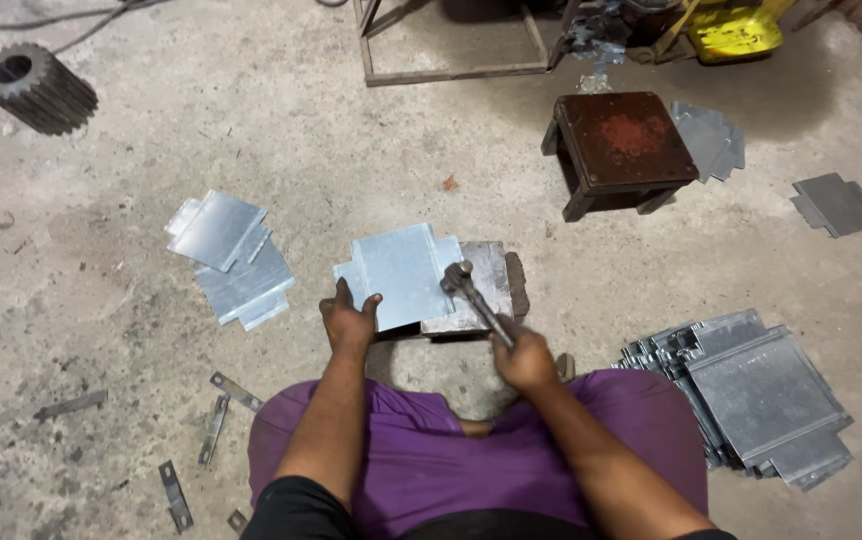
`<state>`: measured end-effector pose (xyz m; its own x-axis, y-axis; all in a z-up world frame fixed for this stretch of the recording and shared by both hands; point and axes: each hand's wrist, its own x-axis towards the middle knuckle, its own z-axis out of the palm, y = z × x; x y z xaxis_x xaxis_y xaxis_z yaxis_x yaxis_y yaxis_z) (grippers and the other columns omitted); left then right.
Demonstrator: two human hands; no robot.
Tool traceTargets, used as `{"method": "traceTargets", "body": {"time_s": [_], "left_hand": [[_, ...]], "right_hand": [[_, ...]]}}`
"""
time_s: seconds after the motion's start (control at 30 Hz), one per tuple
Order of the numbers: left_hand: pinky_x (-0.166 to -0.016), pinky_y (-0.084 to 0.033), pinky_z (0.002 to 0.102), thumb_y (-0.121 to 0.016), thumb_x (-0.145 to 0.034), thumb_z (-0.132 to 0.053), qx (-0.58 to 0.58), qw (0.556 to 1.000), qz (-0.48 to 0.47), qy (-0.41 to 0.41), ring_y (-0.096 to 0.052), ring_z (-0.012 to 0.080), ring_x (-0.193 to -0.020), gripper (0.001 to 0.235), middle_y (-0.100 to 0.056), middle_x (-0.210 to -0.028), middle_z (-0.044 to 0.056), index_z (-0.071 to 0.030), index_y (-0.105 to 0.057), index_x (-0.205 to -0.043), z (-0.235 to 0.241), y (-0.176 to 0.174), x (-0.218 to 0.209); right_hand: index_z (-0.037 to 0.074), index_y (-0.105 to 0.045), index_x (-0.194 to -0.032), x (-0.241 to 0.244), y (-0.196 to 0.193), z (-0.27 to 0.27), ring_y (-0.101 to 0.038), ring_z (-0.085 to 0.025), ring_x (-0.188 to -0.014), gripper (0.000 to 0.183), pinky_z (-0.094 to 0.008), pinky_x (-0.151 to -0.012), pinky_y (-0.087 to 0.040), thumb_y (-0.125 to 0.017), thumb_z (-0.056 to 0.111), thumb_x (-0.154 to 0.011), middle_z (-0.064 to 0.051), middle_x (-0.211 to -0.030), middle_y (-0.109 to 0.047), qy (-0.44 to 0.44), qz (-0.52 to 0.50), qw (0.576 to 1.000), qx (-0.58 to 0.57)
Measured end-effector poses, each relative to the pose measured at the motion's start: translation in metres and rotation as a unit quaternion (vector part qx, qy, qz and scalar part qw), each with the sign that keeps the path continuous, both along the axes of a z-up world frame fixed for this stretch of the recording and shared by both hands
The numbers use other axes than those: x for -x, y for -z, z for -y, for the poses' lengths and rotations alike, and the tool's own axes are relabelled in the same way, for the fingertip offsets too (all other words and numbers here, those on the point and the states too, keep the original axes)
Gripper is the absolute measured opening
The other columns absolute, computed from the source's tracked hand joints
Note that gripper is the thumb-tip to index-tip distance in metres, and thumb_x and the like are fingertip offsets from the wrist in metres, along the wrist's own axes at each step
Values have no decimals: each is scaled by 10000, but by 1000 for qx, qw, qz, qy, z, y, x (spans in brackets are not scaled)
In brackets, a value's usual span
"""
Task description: The person uses a hammer to flatten or shape metal sheets on a metal block while sitting on the floor.
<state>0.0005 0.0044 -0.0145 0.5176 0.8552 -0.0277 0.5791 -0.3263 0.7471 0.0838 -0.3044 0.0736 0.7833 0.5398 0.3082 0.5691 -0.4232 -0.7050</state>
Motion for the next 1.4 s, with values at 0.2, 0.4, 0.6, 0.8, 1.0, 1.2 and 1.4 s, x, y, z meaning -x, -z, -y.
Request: {"method": "traceTargets", "body": {"time_s": [0.2,0.4,0.6,0.8,1.0,1.2,1.4], "left_hand": [[-951,-534,436,-864,-775,-459,-7,1000,5,8,-621,408,-1077,903,-527,-1219,263,-72,-506,-1508,1,-2,-2],[-964,-516,449,-886,-749,-455,-4,1000,6,3,-607,432,-1102,906,-521,-1210,273,-75,-519,-1484,-1,-2,-1],[-974,-518,445,-883,-742,-461,2,1000,2,-2,-615,423,-1099,912,-521,-1222,269,-76,-517,-1484,-1,3,-1],[-970,-518,450,-884,-758,-465,-4,1000,-12,6,-615,420,-1094,896,-523,-1218,271,-65,-522,-1473,-2,3,0],[-948,-526,441,-876,-758,-438,-4,1000,4,1,-619,415,-1071,878,-522,-1199,269,-59,-532,-1471,-2,-6,0],[-944,-525,443,-880,-759,-443,-21,1000,6,3,-620,417,-1059,872,-544,-1168,263,-48,-547,-1462,-2,7,3],[-949,-514,456,-884,-759,-448,-45,999,12,6,-611,437,-1061,875,-542,-1163,283,-29,-550,-1451,-6,17,2]], "right_hand": [[2,-596,-1400,-4,-140,-20,-683,-136,-845,433,-280,-731,-573,-665,62,-976,-134,-1083,-733,91,-95,985,-115],[-53,-582,-1370,-4,-129,-8,-691,-166,-881,345,-272,-794,-581,-637,52,-1046,-137,-1063,-707,71,148,949,-270],[-56,-636,-1316,7,1,1,-737,-270,-903,402,-321,-777,-586,-685,112,-955,-204,-1032,-731,-13,25,998,-63],[37,-619,-1373,4,-110,-14,-663,-206,-609,439,-321,-513,-560,-663,128,-946,-138,-882,-741,80,-164,983,-9],[-69,-586,-1354,5,-168,-4,-681,-173,-851,345,-259,-706,-542,-658,52,-1039,-156,-1041,-697,23,170,955,-243],[-20,-677,-1245,14,-19,1,-756,-300,-916,285,-345,-783,-603,-694,69,-974,-210,-1040,-744,7,125,987,-103],[-3,-666,-1316,3,-64,-13,-694,-197,-694,399,-316,-603,-560,-709,105,-933,-155,-884,-752,58,-107,992,-27]]}}
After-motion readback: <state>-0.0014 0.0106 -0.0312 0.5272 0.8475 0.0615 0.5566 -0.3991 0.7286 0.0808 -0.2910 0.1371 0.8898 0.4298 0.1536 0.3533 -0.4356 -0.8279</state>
